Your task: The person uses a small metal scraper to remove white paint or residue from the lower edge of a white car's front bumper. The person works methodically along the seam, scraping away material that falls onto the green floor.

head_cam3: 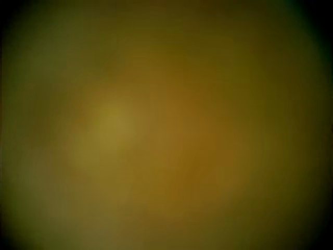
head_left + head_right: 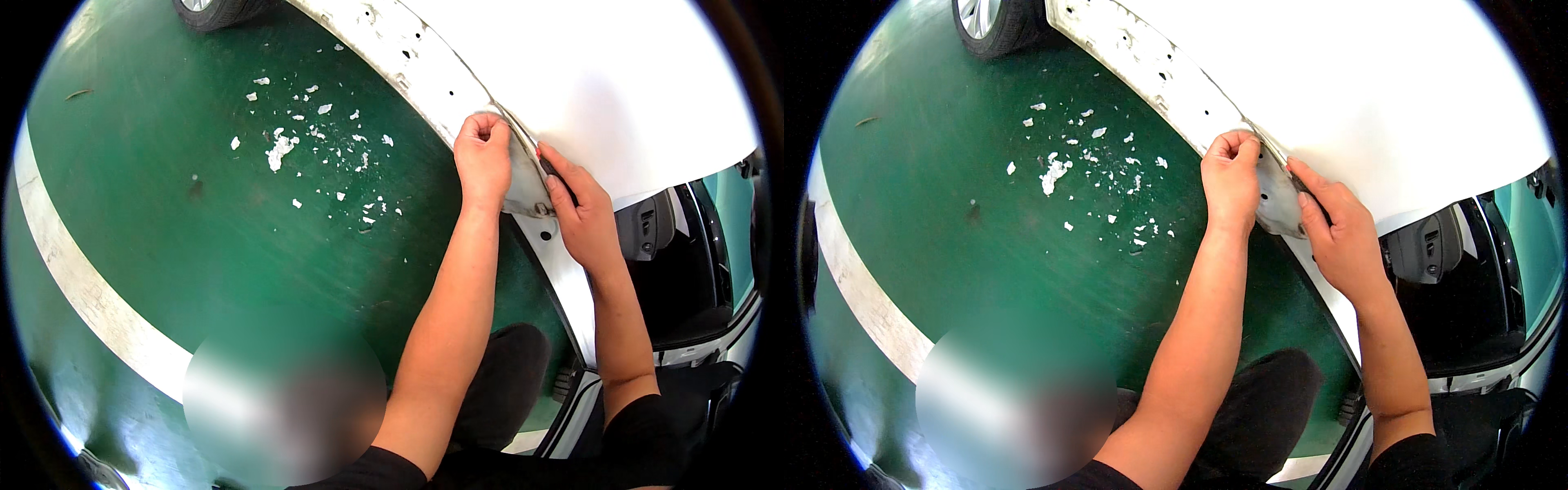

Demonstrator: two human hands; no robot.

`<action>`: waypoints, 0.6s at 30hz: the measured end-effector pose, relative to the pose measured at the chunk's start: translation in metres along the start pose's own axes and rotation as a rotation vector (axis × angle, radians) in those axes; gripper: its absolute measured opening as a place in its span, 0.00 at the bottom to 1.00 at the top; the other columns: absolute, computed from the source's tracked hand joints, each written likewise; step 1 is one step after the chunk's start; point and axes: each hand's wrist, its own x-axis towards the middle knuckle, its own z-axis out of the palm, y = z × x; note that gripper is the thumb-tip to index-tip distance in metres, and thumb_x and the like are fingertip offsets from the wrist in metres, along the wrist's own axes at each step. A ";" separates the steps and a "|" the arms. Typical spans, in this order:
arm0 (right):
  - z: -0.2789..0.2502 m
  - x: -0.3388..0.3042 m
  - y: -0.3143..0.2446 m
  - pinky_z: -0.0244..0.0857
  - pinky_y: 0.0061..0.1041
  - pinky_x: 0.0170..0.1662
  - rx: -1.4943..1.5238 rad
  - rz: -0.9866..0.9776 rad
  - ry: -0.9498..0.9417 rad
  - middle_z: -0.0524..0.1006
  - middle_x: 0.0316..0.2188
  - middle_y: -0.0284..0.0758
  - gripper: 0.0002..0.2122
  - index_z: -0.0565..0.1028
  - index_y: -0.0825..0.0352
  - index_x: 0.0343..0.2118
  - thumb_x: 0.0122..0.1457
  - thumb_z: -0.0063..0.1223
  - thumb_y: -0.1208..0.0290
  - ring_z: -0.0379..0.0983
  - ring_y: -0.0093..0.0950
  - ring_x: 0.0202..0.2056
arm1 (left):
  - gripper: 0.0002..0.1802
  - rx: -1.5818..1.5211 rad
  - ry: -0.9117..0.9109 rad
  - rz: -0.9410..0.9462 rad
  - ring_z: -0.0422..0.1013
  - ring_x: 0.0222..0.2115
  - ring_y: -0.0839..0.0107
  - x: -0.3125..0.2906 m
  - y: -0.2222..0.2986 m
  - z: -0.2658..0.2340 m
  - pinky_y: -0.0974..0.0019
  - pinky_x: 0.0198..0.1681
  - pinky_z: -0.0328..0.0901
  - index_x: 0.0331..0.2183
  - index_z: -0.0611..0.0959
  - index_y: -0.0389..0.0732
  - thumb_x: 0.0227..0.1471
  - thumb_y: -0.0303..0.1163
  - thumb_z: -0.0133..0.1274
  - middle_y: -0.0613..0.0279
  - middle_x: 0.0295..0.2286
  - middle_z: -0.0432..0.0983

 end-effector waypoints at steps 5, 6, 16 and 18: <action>0.002 0.001 -0.004 0.71 0.29 0.50 -0.015 0.008 -0.015 0.82 0.42 0.40 0.19 0.77 0.60 0.64 0.71 0.52 0.75 0.78 0.31 0.42 | 0.06 0.062 0.021 0.073 0.71 0.31 0.77 -0.001 0.001 0.000 0.68 0.38 0.70 0.36 0.83 0.34 0.60 0.26 0.62 0.65 0.33 0.79; 0.003 0.002 -0.005 0.71 0.29 0.51 -0.008 0.024 -0.020 0.83 0.44 0.41 0.19 0.77 0.60 0.64 0.71 0.52 0.75 0.78 0.32 0.42 | 0.06 0.067 0.028 0.085 0.71 0.31 0.77 0.000 0.002 0.000 0.68 0.38 0.70 0.36 0.83 0.34 0.60 0.27 0.62 0.64 0.33 0.79; 0.005 0.004 -0.001 0.71 0.27 0.53 -0.001 -0.019 -0.001 0.84 0.49 0.41 0.19 0.77 0.63 0.64 0.72 0.51 0.75 0.79 0.30 0.46 | 0.08 0.219 0.081 0.240 0.70 0.29 0.79 0.000 0.001 0.004 0.71 0.36 0.69 0.35 0.83 0.33 0.61 0.29 0.63 0.66 0.29 0.80; 0.006 0.005 -0.002 0.72 0.27 0.51 -0.013 -0.034 0.008 0.84 0.47 0.41 0.19 0.77 0.62 0.64 0.72 0.51 0.75 0.79 0.30 0.44 | 0.08 0.195 0.073 0.217 0.70 0.29 0.80 -0.001 0.001 0.003 0.71 0.36 0.69 0.35 0.83 0.33 0.61 0.29 0.63 0.66 0.29 0.79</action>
